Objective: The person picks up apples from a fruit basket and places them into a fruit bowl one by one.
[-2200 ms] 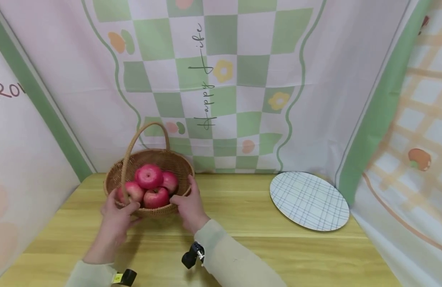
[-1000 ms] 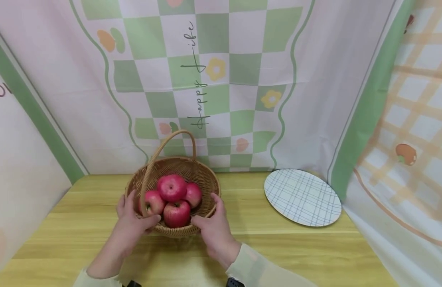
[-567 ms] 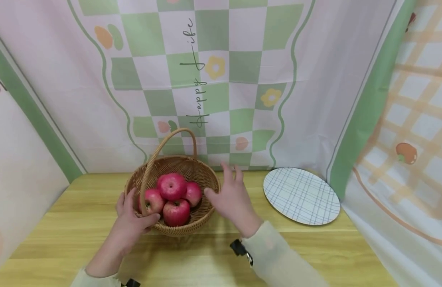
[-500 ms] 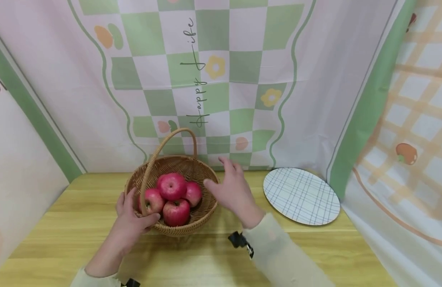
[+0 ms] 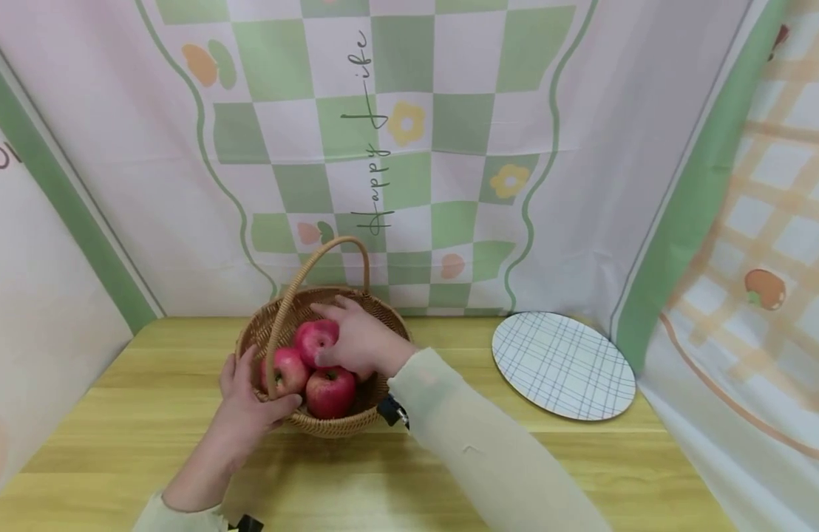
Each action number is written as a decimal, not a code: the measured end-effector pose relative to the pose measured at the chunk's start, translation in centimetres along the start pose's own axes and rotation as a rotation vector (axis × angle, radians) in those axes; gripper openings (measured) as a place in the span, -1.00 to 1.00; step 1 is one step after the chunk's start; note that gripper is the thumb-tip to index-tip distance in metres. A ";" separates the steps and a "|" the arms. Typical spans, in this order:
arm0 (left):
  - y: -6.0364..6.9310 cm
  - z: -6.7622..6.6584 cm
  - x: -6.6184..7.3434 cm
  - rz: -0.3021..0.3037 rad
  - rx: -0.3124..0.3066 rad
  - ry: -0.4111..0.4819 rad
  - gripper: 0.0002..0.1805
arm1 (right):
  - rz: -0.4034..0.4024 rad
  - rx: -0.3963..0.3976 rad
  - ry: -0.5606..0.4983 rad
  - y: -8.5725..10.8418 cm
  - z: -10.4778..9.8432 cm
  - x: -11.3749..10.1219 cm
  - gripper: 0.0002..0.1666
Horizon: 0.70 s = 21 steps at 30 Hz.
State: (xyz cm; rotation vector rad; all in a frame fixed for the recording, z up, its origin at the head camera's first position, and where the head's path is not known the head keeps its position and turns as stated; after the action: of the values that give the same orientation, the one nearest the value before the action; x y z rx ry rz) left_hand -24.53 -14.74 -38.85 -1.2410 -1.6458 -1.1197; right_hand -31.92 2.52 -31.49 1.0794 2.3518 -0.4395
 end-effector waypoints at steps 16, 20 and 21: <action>0.0 0.0 -0.1 0.009 0.010 -0.028 0.30 | 0.038 0.101 -0.017 0.4 1.7 0.9 -0.40; -0.1 0.0 0.0 0.011 0.003 -0.035 0.32 | 0.036 0.128 0.021 0.5 2.1 0.9 -0.34; -0.1 0.1 0.0 0.010 -0.001 -0.034 0.32 | 0.038 0.125 0.025 0.6 2.2 0.9 -0.31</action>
State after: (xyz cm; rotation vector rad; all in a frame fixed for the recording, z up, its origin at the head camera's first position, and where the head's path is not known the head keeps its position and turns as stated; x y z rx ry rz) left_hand -24.67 -14.69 -38.87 -1.2739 -1.6622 -1.0986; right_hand -31.30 2.37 -33.85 1.1906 2.3480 -0.5678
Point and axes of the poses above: each hand's wrist, its own y-axis away from the middle knuckle, its own z-axis out of the palm, x = y × z, the point moved 6 cm from there along -y, towards the middle knuckle, and after that the axes turned 10 degrees about -z, right-handed, at the moved point
